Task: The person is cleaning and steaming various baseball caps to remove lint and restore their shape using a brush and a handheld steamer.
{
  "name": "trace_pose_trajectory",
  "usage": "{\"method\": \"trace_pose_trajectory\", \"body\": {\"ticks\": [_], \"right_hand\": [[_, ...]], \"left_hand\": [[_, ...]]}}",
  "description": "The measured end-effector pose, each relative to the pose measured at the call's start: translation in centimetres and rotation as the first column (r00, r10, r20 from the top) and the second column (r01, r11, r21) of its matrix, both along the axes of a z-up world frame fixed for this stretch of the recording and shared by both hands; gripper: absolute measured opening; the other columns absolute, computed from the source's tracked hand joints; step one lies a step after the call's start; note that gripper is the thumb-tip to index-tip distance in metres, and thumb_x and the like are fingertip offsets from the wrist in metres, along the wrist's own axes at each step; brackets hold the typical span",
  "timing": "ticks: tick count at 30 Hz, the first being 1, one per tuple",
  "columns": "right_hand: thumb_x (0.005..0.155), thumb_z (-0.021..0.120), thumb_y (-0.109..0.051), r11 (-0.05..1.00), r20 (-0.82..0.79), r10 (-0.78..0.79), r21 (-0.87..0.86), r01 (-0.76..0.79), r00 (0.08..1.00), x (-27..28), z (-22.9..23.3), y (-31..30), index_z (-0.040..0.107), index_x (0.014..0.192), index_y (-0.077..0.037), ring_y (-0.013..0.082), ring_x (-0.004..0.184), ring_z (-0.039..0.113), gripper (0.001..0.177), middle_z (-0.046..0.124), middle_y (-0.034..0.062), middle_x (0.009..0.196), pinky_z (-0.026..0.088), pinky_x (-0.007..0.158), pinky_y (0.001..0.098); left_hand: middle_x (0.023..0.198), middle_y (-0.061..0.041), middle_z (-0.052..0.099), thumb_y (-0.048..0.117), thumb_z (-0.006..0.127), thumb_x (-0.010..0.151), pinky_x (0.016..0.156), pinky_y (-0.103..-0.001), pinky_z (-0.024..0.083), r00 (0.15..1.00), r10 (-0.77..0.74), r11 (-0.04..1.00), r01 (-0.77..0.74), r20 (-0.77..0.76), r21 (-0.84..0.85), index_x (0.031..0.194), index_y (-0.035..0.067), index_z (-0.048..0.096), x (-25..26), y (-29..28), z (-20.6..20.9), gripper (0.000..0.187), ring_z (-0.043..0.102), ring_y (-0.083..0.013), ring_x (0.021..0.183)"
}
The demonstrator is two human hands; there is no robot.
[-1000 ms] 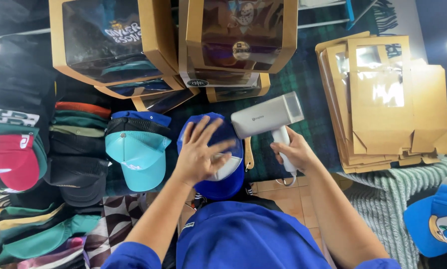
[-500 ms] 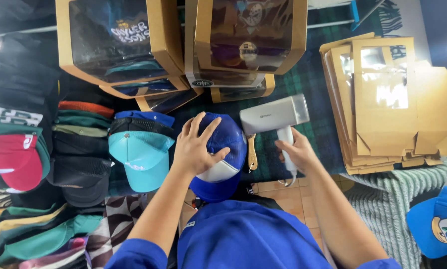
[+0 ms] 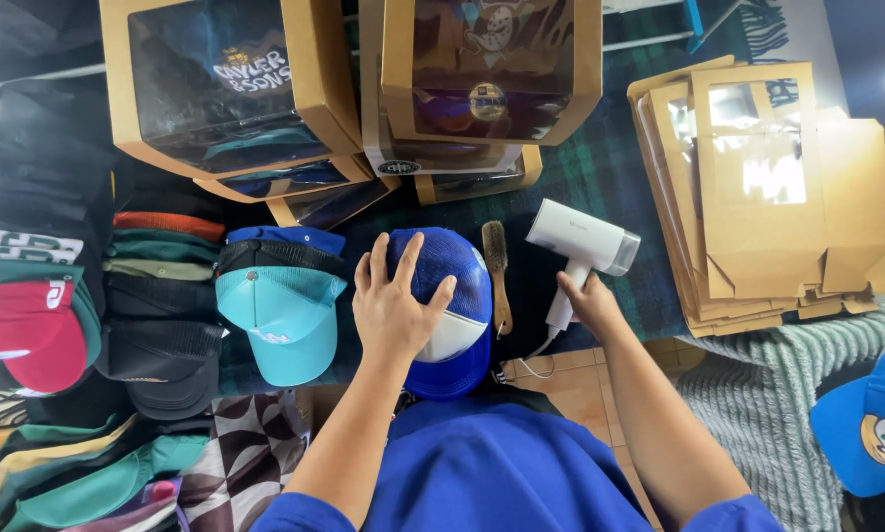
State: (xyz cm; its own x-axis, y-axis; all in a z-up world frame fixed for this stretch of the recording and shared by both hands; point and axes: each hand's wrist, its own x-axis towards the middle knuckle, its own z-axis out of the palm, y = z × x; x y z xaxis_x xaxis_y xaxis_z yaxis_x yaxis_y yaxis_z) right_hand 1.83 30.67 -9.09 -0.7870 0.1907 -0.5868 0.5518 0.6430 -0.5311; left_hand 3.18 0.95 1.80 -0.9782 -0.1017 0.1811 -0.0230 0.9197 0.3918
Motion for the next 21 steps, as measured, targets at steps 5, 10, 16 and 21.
{"method": "trace_pose_trajectory", "body": {"ticks": [5, 10, 16, 21], "right_hand": [[0.099, 0.048, -0.063, 0.929, 0.176, 0.254, 0.228, -0.291, 0.951, -0.8, -1.0, 2.0, 0.075, 0.115, -0.009, 0.0359, 0.101, 0.073, 0.063, 0.079, 0.0145, 0.092, 0.058, 0.091, 0.0478], [0.096, 0.069, -0.035, 0.964, 0.016, 0.089, -0.252, -0.082, 0.996, -0.1, -4.8, -4.2, 0.068, 0.122, -0.005, 0.0265, 0.081, 0.075, 0.039, 0.078, 0.0172, 0.098, 0.064, 0.066, 0.0341], [0.092, 0.060, -0.034, 0.894, -0.066, 0.399, 0.251, -0.372, 0.914, 1.0, -9.3, -9.1, 0.045, 0.139, -0.008, 0.0433, 0.100, 0.071, 0.056, 0.059, 0.0176, 0.126, 0.061, 0.087, 0.0553], [0.075, 0.073, -0.044, 0.998, 0.059, 0.067, -0.016, -0.067, 0.996, 0.9, -10.7, -5.2, 0.072, 0.113, -0.019, 0.0334, 0.101, 0.072, 0.046, 0.075, 0.0126, 0.102, 0.061, 0.087, 0.0467]], "left_hand": [[0.143, -0.019, 0.054, 0.067, 0.060, 0.086, 0.089, -0.059, 0.056, 0.999, 0.048, 0.998, -0.047, 0.020, -0.044, 0.142, 0.030, 0.060, -0.1, 0.6, 0.0, 0.068, 0.056, -0.0486, 0.126], [0.144, -0.018, 0.053, 0.067, 0.058, 0.087, 0.090, -0.062, 0.054, 0.997, 0.064, 0.997, -0.063, 0.036, -0.041, 0.142, 0.031, 0.059, 0.1, 0.5, -0.6, 0.066, 0.054, -0.0485, 0.128], [0.141, -0.018, 0.054, 0.043, 0.067, 0.092, 0.097, -0.060, 0.050, 0.963, -0.027, 0.981, 0.077, -0.268, 0.180, 0.130, 0.020, 0.068, 1.6, -1.2, -2.8, 0.045, 0.053, -0.0464, 0.129], [0.152, -0.020, 0.047, 0.056, 0.078, 0.077, 0.109, -0.063, 0.037, 0.931, -0.201, 0.933, 0.277, -0.303, 0.230, 0.137, 0.016, 0.064, 2.8, -2.7, -3.4, 0.073, 0.039, -0.0509, 0.141]]}}
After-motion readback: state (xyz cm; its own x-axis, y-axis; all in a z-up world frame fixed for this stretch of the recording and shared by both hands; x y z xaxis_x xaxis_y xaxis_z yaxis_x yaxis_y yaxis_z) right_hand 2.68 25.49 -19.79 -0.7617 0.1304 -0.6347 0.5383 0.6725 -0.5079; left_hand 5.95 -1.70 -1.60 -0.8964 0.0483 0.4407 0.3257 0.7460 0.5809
